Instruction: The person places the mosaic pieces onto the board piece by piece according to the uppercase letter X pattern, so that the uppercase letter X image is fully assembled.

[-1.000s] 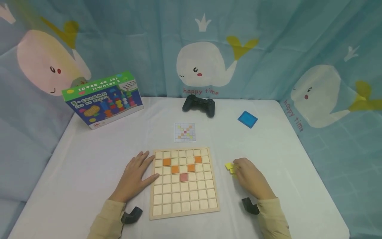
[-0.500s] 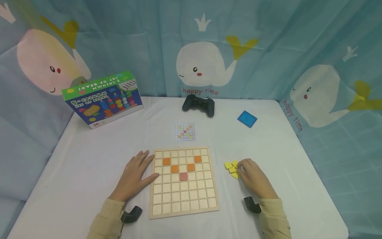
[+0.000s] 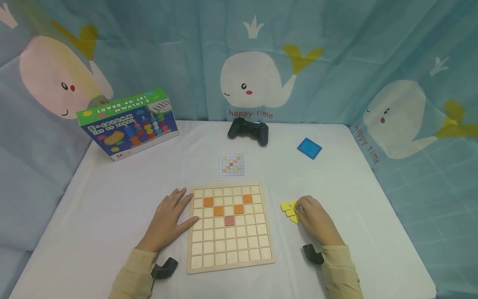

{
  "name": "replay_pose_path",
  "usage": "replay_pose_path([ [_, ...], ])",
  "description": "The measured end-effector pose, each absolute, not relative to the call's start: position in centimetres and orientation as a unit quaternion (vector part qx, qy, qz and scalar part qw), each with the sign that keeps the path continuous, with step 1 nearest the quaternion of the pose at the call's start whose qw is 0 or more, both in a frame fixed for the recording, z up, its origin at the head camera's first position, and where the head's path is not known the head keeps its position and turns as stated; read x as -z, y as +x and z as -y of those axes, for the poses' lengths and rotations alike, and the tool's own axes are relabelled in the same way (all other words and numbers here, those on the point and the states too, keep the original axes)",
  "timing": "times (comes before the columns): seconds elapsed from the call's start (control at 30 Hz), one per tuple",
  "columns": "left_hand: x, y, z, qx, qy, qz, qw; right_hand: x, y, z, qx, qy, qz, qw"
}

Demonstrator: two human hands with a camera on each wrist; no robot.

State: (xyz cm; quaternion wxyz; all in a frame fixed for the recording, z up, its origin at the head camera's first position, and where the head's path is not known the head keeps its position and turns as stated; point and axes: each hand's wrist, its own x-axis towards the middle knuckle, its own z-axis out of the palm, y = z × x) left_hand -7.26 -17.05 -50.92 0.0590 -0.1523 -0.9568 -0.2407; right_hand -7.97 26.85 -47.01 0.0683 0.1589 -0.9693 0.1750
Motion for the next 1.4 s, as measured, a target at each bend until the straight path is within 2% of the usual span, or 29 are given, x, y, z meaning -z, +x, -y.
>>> replay_pose_path([
  [0.57,50.6,-7.3,16.9,0.242,-0.155,0.956,0.061,46.6,-8.3,-26.6,-0.177,0.159,0.969,0.064],
  [0.87,50.9,-7.4,17.1,0.240,-0.155,0.956,0.060,44.5,-8.8,-23.5,-0.186,0.267,0.939,0.107],
  [1.13,51.0,-7.4,17.1,0.242,-0.153,0.956,0.060,43.8,-7.8,-18.4,-0.172,0.374,0.909,0.072],
  [1.4,51.0,-7.4,17.1,0.242,-0.153,0.956,0.054,45.1,-6.7,-14.1,-0.161,0.453,0.874,0.071],
])
